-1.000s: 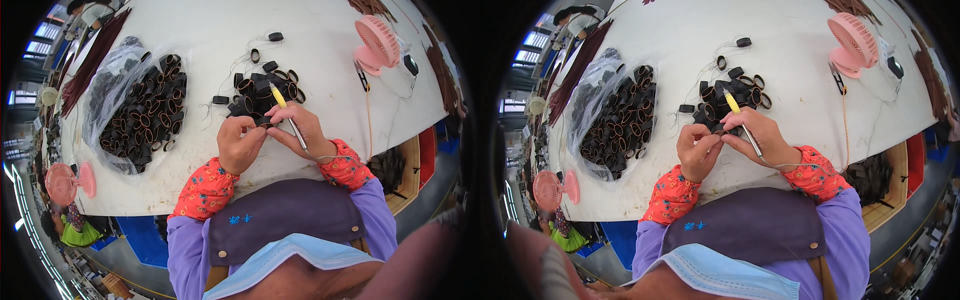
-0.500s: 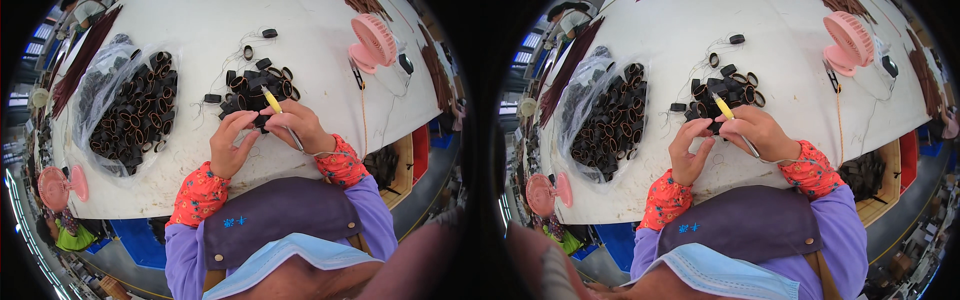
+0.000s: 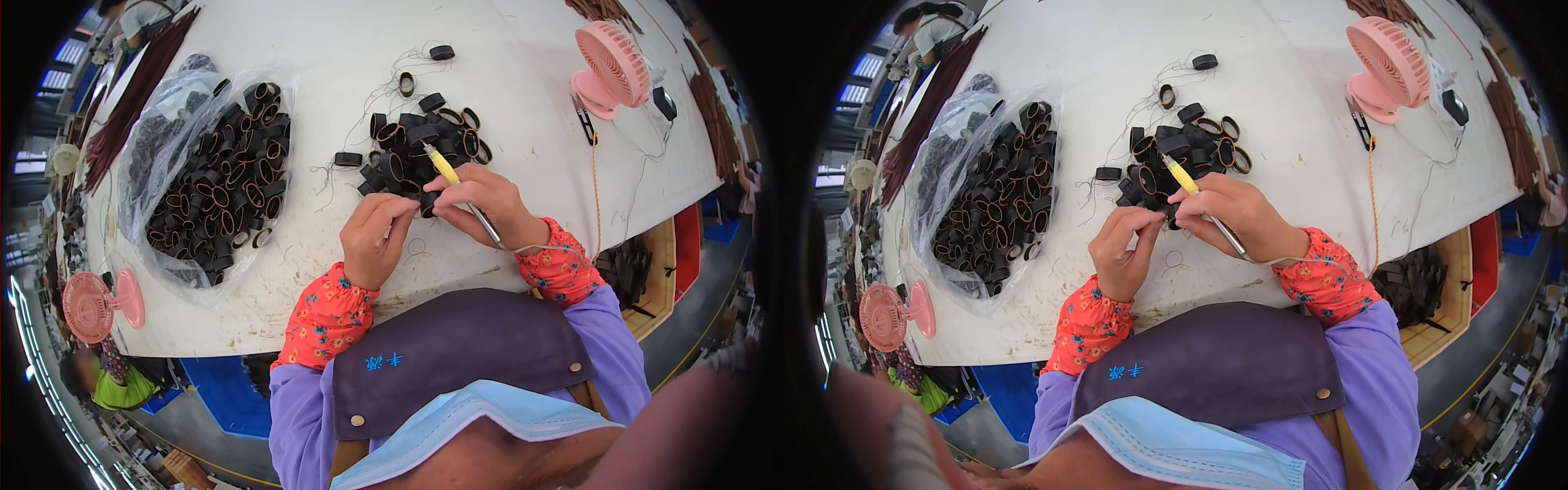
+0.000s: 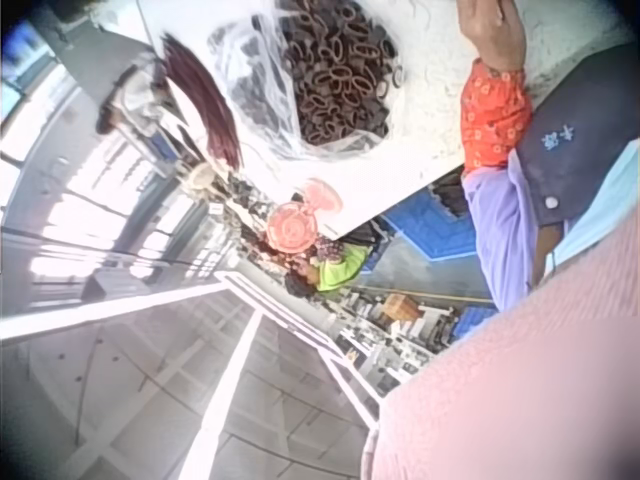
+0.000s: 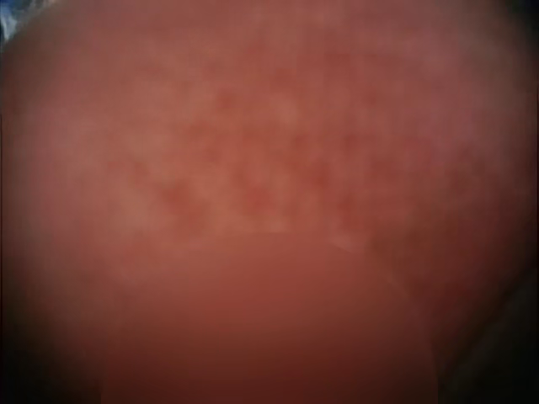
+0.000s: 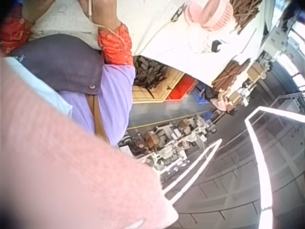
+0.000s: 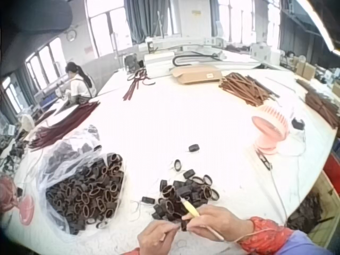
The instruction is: Applying a yellow finish or adhesive to the edges of small black leather loops using a precision applicator pen.
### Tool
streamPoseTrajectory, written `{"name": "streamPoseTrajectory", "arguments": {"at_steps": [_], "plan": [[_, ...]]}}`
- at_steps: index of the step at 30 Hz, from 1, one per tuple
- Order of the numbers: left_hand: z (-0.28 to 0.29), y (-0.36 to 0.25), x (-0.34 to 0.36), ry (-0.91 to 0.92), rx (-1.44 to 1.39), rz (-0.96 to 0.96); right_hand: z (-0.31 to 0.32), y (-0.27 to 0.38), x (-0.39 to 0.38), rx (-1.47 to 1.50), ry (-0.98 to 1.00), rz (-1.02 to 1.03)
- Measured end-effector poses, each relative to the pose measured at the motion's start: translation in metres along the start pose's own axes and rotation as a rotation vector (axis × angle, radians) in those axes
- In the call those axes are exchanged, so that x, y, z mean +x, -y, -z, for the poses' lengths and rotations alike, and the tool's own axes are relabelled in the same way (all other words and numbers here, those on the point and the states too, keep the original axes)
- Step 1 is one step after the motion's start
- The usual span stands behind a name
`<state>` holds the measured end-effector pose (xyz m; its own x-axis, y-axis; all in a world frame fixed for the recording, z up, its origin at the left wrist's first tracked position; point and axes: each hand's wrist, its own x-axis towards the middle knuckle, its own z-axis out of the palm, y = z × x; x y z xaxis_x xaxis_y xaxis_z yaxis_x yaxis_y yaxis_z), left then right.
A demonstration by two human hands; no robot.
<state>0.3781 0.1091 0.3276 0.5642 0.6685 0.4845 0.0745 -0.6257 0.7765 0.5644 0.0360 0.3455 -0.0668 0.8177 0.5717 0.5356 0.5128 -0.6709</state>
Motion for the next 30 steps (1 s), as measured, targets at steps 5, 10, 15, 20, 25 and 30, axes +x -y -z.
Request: {"name": "streamPoseTrajectory", "arguments": {"at_steps": [5,10,15,20,25,30], "plan": [[0.002,0.01,-0.003,0.123,-0.395,0.228,0.001,0.002,0.0,0.091,-0.03,-0.077],[0.007,0.002,0.002,0.191,-1.139,0.552,0.002,0.003,0.0,0.092,-0.007,-0.125],[-0.003,0.001,0.0,0.148,-1.19,0.577,-0.002,-0.001,-0.001,0.097,-0.017,-0.087],[0.004,0.003,-0.002,0.178,-0.614,0.414,0.001,0.002,0.001,0.095,-0.001,-0.118],[0.001,-0.005,0.001,0.034,-0.091,0.114,-0.001,0.001,0.001,0.043,-0.02,-0.057],[0.002,-0.002,-0.002,0.062,-0.002,0.016,-0.001,0.0,0.001,0.048,-0.014,-0.054]]}}
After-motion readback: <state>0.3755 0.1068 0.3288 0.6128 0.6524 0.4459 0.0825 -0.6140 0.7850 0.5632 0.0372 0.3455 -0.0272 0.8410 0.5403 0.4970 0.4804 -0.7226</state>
